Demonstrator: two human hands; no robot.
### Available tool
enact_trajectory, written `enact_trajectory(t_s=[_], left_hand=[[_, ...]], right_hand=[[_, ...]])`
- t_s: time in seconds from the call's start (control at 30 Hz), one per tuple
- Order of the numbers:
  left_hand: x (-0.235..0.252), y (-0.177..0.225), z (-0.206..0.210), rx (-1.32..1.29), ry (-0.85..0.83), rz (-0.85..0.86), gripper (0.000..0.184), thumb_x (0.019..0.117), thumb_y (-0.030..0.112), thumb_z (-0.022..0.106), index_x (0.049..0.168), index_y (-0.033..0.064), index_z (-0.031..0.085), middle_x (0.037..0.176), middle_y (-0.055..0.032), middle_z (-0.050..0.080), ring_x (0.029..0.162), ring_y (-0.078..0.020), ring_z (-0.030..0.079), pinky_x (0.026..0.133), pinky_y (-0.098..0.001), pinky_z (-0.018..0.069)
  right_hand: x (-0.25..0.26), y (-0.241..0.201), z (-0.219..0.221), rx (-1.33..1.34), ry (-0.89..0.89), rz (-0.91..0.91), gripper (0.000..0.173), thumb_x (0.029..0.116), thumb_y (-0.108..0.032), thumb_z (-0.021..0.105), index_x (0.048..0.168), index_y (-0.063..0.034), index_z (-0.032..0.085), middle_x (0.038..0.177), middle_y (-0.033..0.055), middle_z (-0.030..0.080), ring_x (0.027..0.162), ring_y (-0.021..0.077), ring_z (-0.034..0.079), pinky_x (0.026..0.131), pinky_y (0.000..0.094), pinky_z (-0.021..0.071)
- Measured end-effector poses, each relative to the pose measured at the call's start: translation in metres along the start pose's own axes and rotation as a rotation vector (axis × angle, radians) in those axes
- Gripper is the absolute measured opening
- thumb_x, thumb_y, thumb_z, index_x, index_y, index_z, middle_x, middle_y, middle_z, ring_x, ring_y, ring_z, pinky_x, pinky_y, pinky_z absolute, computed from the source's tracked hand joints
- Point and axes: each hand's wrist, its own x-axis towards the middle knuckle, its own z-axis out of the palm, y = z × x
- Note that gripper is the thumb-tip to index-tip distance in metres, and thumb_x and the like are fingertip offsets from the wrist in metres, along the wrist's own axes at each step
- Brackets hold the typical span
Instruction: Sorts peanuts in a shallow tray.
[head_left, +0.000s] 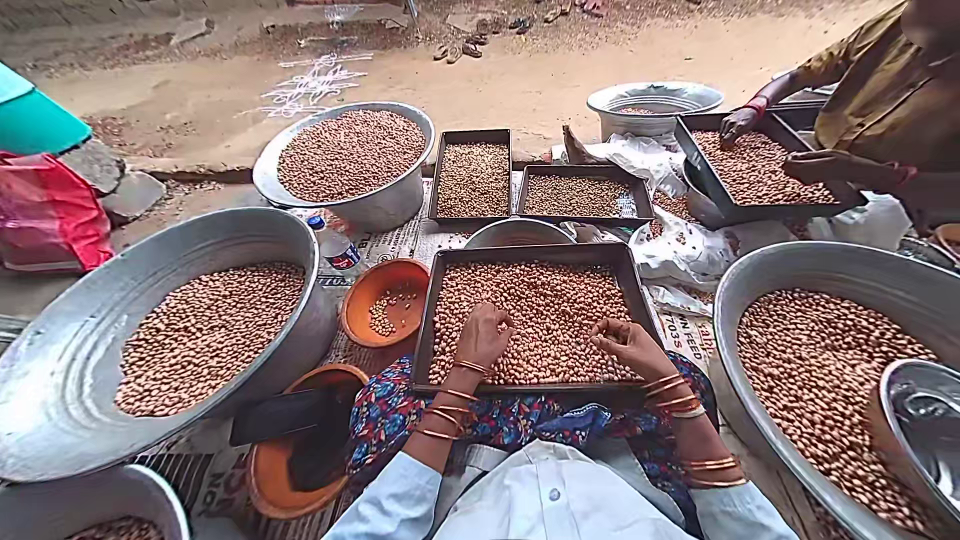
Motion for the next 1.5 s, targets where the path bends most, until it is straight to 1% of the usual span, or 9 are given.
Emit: enact_trajectory(t_s=[0.17,0.37,0.5,0.73,0.9,1.13,1.27,1.37,1.5], left_hand=[[0.0,-0.006,-0.018,-0.159,-0.02,-0.061,0.027,0.0981,0.012,0.057,0.121,0.0041,0.069,0.095,-0.0138,0.069,0.084,-0.0259,0.065,0.083,-0.0442,0.0528],[0.001,0.015,0.014,0.075,-0.223,-0.041,0.029,0.1005,0.017,0.061,0.125,0.0064,0.071,0.131,-0.02,0.066,0.126,-0.0361,0.062,0.107,-0.0528,0.0476],[0.0,0.006,0.003,0.039,-0.182,-0.07,0.029,0.1015,0.019,0.059,0.124,0.0067,0.072,0.127,-0.0173,0.069,0.121,-0.0324,0.065,0.106,-0.0498,0.0482],[-0.019,-0.05,-0.078,0.243,0.516,-0.232,0.023,0.0923,0.006,0.07,0.114,0.0014,0.073,0.128,-0.0331,0.059,0.128,-0.0538,0.051,0.106,-0.0669,0.0403],[-0.007,-0.019,-0.049,0.147,0.222,-0.051,0.019,0.093,0.016,0.073,0.111,0.0139,0.078,0.137,-0.0233,0.06,0.135,-0.0447,0.048,0.112,-0.058,0.039],[0.011,-0.002,0.004,0.15,-0.036,-0.005,0.022,0.0923,0.021,0.072,0.112,0.0137,0.079,0.145,-0.0223,0.055,0.142,-0.0426,0.042,0.118,-0.0561,0.0328],[0.006,-0.022,-0.014,-0.236,0.125,0.018,0.023,0.0962,0.014,0.062,0.113,0.0024,0.072,0.113,-0.0173,0.07,0.101,-0.0258,0.069,0.093,-0.0417,0.0545],[0.0,-0.022,-0.022,-0.24,0.034,0.002,0.026,0.0956,0.011,0.057,0.117,0.0038,0.069,0.088,-0.0105,0.064,0.075,-0.0205,0.058,0.074,-0.0412,0.0493],[-0.009,0.002,-0.003,0.089,-0.168,0.013,0.027,0.101,0.021,0.061,0.121,0.0076,0.074,0.122,-0.018,0.07,0.116,-0.0339,0.067,0.102,-0.0513,0.0509]], right_hand=[[-0.011,0.002,-0.002,0.524,0.11,-0.034,0.015,0.0996,-0.018,0.043,0.093,-0.0169,0.056,0.071,-0.0095,0.053,0.051,-0.001,0.045,0.046,0.014,0.0366],[-0.004,-0.007,0.017,-0.223,0.023,0.03,0.015,0.0966,-0.024,0.067,0.1,-0.0104,0.072,0.069,-0.0096,0.055,0.057,0.0007,0.045,0.057,0.0228,0.0398],[0.002,-0.025,0.042,-0.766,-0.146,0.104,0.026,0.0991,-0.027,0.066,0.118,-0.0116,0.075,0.111,0.0166,0.073,0.108,0.0342,0.068,0.096,0.0555,0.0498],[0.008,-0.027,0.059,-0.951,-0.227,0.147,0.027,0.1007,-0.023,0.06,0.12,-0.0097,0.073,0.12,0.0195,0.07,0.116,0.0377,0.066,0.095,0.058,0.0505],[0.009,-0.026,0.06,-0.942,-0.242,0.173,0.029,0.1016,-0.025,0.06,0.123,-0.0101,0.072,0.124,0.0188,0.069,0.12,0.0378,0.065,0.097,0.059,0.0492],[-0.006,-0.006,0.01,-0.181,-0.001,-0.027,0.015,0.0937,-0.023,0.068,0.102,-0.0108,0.071,0.066,-0.0105,0.051,0.055,0.0,0.042,0.056,0.0214,0.0385],[-0.025,-0.001,-0.021,0.542,0.162,-0.075,0.013,0.0958,-0.017,0.045,0.095,-0.0179,0.058,0.07,-0.011,0.052,0.052,-0.0027,0.044,0.045,0.0131,0.0351],[-0.036,-0.006,-0.031,0.651,0.254,-0.053,0.026,0.0993,-0.015,0.03,0.091,-0.0192,0.054,0.074,-0.0085,0.053,0.052,-0.0013,0.046,0.044,0.0133,0.0354],[-0.03,-0.01,-0.025,0.402,0.318,0.07,0.021,0.1058,-0.007,0.045,0.095,-0.0089,0.063,0.064,-0.0087,0.051,0.045,-0.0024,0.038,0.041,0.013,0.0314]])
